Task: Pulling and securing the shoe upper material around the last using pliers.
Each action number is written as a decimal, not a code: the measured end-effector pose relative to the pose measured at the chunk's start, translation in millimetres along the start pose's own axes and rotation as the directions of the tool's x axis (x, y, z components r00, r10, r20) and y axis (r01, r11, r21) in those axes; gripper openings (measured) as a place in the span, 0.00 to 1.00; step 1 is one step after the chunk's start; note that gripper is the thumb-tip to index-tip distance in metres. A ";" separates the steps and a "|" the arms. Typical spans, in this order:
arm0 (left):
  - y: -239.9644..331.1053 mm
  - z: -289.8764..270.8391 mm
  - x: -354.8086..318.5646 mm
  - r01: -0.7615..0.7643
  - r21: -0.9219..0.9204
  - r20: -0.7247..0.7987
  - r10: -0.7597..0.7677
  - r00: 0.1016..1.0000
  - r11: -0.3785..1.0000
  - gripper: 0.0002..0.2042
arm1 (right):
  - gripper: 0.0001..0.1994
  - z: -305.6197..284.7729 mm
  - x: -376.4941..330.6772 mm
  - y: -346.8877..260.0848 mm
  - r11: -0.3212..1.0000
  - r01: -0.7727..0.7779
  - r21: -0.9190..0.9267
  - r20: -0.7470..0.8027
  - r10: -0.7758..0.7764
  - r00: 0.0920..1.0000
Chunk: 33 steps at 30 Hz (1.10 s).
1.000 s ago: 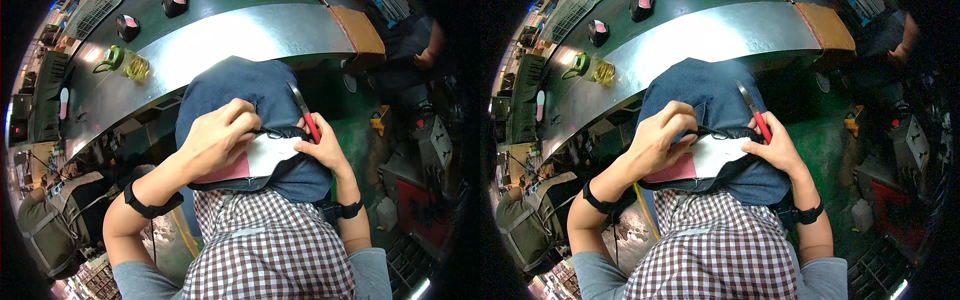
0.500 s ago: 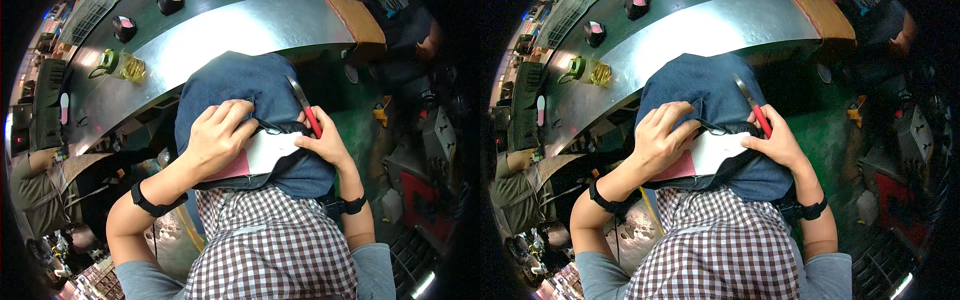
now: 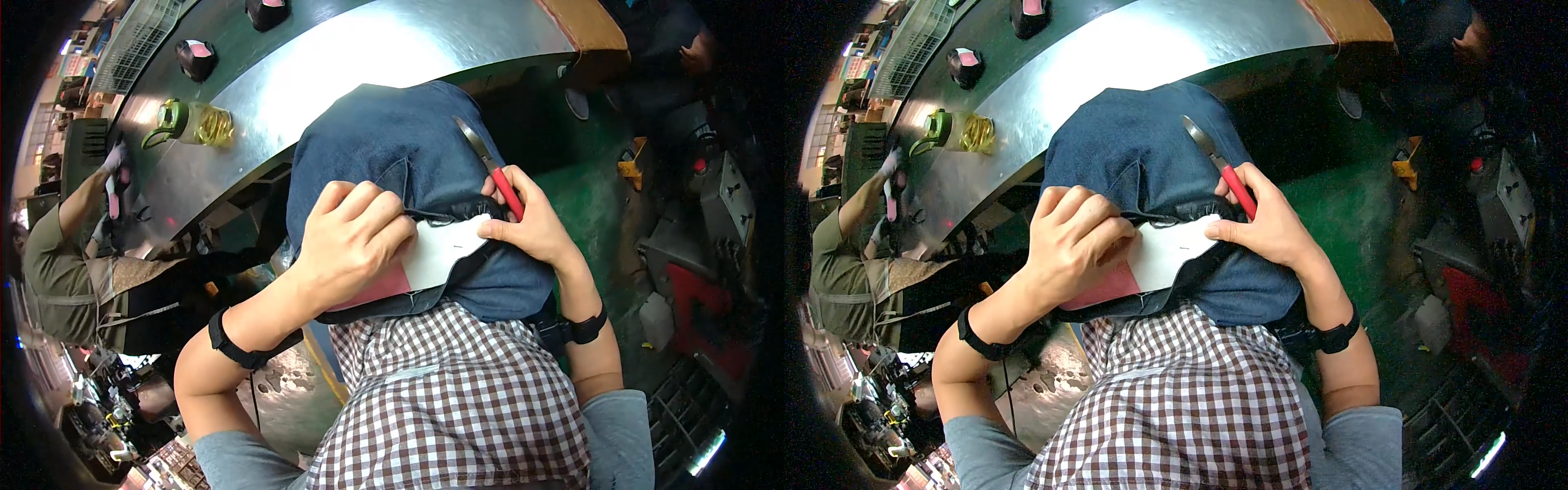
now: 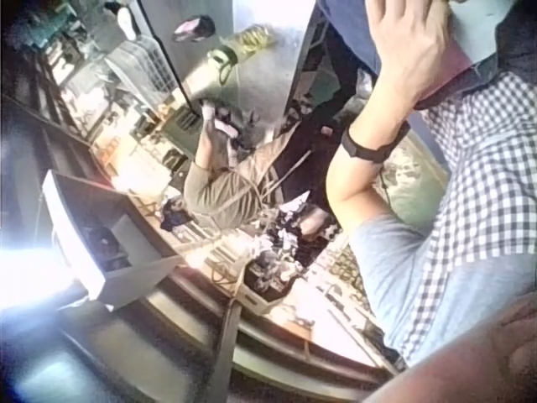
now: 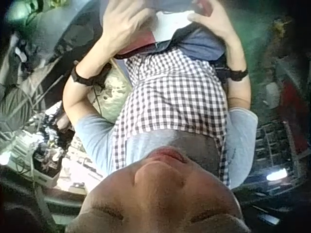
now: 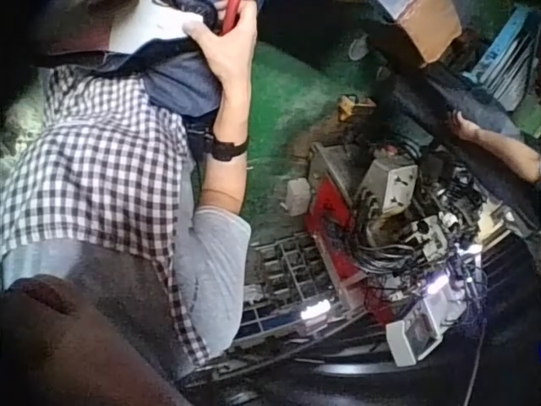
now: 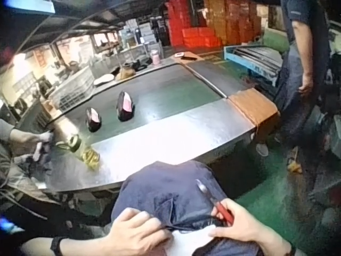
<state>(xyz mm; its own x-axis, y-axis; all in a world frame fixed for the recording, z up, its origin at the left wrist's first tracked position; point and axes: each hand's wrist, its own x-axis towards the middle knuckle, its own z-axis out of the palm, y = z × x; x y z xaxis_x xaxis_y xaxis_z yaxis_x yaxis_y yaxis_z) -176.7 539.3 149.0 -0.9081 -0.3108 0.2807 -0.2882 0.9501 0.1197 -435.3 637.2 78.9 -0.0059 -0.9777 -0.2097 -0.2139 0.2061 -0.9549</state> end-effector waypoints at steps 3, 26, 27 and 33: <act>-2.0 2.4 -1.2 0.021 0.038 -0.077 -0.018 0.997 0.999 0.10 | 0.27 -1.2 -0.7 -1.1 1.000 -0.001 -0.001 0.005 0.001 1.000; -7.6 3.4 18.3 -0.159 0.169 0.039 0.154 0.987 0.973 0.10 | 0.27 -0.4 -1.9 -2.7 0.999 -0.028 0.019 0.008 0.028 1.000; -6.9 2.6 19.6 -0.169 0.141 0.056 0.163 0.985 0.975 0.09 | 0.27 -0.5 -1.9 -2.2 1.000 -0.017 0.014 0.009 0.017 1.000; -10.4 -2.9 24.9 -0.143 -0.002 0.151 0.142 0.978 0.990 0.12 | 0.26 -1.3 -2.1 -2.6 1.000 -0.011 0.001 0.006 0.011 1.000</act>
<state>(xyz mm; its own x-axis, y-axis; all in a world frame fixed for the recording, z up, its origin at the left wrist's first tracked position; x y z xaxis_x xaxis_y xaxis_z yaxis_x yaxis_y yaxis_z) -195.4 521.7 157.5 -0.9751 -0.1652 0.1478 -0.1547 0.9847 0.0800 -436.0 638.7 82.0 -0.0028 -0.9752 -0.2214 -0.2132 0.2169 -0.9526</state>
